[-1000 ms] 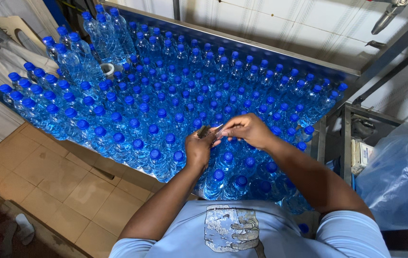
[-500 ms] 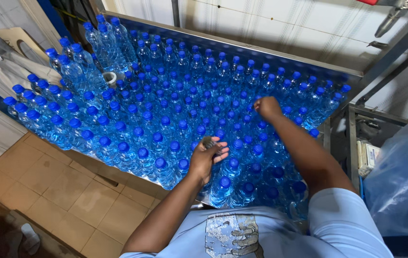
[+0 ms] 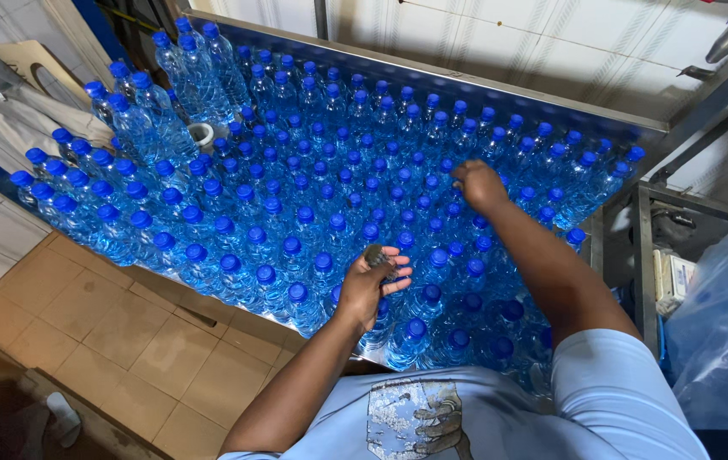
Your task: The person applies small labels to the caps of many blue-capped water bottles arranged on a metal tray. They pick each label from a stack in the left hand and place it onto a bottle cap with the right hand, working across the tray. The person briefly moves to a nearby table and handles a small device before returning to the bottles.
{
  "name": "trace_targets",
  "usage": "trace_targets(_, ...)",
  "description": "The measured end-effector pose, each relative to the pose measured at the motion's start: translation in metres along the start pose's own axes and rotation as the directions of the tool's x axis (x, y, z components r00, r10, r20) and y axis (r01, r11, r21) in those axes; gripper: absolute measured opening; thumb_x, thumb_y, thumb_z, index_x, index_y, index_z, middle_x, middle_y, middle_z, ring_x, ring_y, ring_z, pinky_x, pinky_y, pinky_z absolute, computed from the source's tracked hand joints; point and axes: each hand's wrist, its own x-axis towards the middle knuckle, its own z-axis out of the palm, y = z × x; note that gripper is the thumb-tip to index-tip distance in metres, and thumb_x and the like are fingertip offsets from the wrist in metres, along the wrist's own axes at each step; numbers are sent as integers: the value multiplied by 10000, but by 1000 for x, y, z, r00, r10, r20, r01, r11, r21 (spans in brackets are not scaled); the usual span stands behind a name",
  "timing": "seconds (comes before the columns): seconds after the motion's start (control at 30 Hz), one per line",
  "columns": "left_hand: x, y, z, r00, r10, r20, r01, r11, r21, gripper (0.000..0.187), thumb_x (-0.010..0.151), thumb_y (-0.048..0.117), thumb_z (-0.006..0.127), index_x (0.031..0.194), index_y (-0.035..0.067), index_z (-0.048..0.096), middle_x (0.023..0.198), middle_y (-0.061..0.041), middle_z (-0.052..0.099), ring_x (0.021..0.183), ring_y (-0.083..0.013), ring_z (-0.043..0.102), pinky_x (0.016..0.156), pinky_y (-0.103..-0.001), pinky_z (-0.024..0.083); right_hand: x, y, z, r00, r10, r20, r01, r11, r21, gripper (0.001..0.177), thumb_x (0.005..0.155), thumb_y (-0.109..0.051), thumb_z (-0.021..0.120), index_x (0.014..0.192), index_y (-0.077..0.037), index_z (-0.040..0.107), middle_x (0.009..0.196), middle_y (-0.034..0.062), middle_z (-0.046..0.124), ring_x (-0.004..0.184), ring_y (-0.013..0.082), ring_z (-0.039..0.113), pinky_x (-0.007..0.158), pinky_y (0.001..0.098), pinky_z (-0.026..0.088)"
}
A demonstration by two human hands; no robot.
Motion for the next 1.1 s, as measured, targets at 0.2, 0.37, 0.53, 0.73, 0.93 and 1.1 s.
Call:
trace_targets(0.2, -1, 1, 3, 1000, 8, 21, -8, 1000, -6, 283, 1036, 57, 646, 1310, -10, 667, 1178, -235, 814, 1040, -300, 835, 913, -476, 717, 7, -4, 0, 971, -88, 222, 86, 996, 18, 244, 961, -105, 823, 1203, -78, 839, 1219, 166, 829, 1223, 380, 770, 1089, 509, 596)
trace_targets(0.37, -4, 6, 1, 1000, 12, 25, -12, 1000, -25, 278, 1040, 45, 644, 1311, -14, 663, 1185, -243, 809, 1047, -315, 834, 923, -485, 714, 13, -2, 9, 970, -128, 205, 146, 986, -78, 200, 969, -176, 761, 1145, -160, 855, 1130, 147, 813, 1130, 391, 787, 1014, 490, 634)
trace_targets(0.53, -5, 4, 2, 999, 21, 28, -20, 999, -33, 259, 1046, 44, 639, 1297, -7, 674, 1180, -238, 815, 1041, -308, 837, 922, -477, 718, 19, -1, 10, 970, -25, 243, 58, 990, -130, 293, 865, -274, 865, 1151, -210, 862, 1100, 92, 798, 1102, 329, 808, 1004, 456, 646)
trace_targets(0.73, -7, 4, 3, 1000, 10, 22, -9, 999, -37, 272, 1054, 35, 641, 1320, -13, 664, 1202, -240, 807, 1046, -302, 832, 940, -451, 717, 17, -3, 4, 961, -30, 275, 41, 999, -36, 320, 879, -270, 851, 1186, -183, 860, 1158, 128, 805, 1186, 370, 783, 1077, 482, 620)
trace_targets(0.93, -10, 3, 7, 999, -1, 34, 2, 1000, -29, 260, 1071, 39, 629, 1326, -15, 649, 1218, -232, 799, 1064, -298, 827, 955, -444, 715, 8, -2, -5, 970, -26, 243, -4, 992, 123, 433, 848, -114, 906, 1273, -143, 826, 1236, 128, 809, 1274, 350, 751, 1137, 480, 580)
trace_targets(1.1, -12, 3, 13, 999, -17, 36, 18, 1000, -20, 257, 1054, 43, 646, 1305, -9, 662, 1185, -222, 811, 1030, -294, 838, 921, -429, 724, 17, -8, 2, 956, -98, 276, 97, 995, 17, 301, 848, -134, 863, 1147, -165, 855, 1140, 87, 829, 1208, 330, 776, 1101, 473, 602)
